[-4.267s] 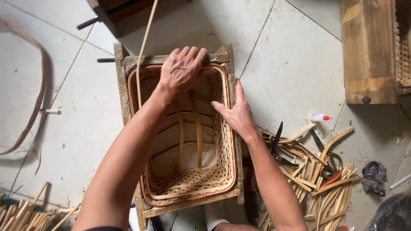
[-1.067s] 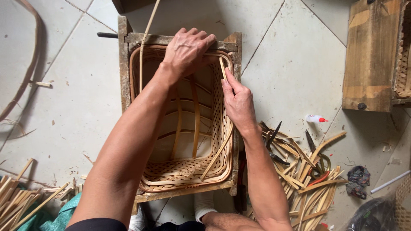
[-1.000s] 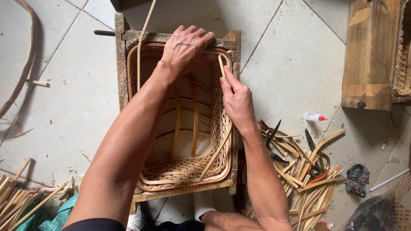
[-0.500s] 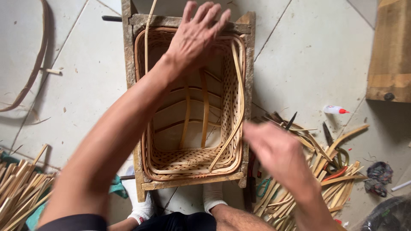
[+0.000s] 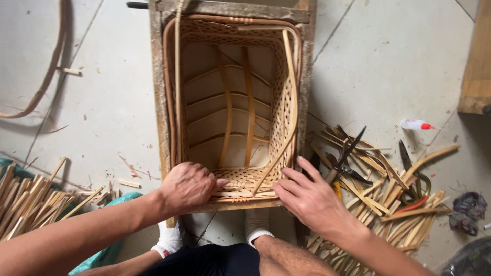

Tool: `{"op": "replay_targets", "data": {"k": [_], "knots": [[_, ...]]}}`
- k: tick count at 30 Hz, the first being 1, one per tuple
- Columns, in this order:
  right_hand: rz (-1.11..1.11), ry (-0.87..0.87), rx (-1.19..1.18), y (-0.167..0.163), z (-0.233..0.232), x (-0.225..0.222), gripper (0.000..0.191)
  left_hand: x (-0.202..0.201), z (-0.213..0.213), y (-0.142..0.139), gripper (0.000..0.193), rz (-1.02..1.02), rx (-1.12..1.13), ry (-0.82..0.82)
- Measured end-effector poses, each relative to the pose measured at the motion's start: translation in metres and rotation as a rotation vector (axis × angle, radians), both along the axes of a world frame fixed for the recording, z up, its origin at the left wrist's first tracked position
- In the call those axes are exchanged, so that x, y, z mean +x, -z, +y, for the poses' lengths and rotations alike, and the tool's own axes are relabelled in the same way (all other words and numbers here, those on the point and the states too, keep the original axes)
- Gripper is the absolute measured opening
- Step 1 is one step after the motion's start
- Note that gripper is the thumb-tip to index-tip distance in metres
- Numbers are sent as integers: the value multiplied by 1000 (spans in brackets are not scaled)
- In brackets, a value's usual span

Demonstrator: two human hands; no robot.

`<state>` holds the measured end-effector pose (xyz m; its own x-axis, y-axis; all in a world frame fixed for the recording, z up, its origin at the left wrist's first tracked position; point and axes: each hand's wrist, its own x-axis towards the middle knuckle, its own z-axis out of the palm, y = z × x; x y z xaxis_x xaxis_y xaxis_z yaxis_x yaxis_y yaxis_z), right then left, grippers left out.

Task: The person sits on the floor assembling a woven bamboo basket inside a wooden mold. They squeeze glue along the basket rim with a plastic bottle, press the woven body into the frame, trim excess material with a knife, tuck bamboo strips along the edge, and use pliers to secure the rim.

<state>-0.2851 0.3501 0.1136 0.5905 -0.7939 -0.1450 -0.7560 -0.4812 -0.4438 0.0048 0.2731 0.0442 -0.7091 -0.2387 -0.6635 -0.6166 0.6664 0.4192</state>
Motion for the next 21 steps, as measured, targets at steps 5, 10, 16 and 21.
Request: {"op": "replay_targets", "data": {"k": [5,10,16,21], "knots": [[185,-183,413,3,-31,4,10,2,13,8,56,161,-70,-105],[249,-205,571,12,-47,6,16,1,16,13,57,114,-57,-143],[91,-192,511,16,-46,-2,18,2,17,19,59,127,-34,-125],[107,-206,525,22,-46,-2,19,-1,13,12,61,13,42,-91]]}}
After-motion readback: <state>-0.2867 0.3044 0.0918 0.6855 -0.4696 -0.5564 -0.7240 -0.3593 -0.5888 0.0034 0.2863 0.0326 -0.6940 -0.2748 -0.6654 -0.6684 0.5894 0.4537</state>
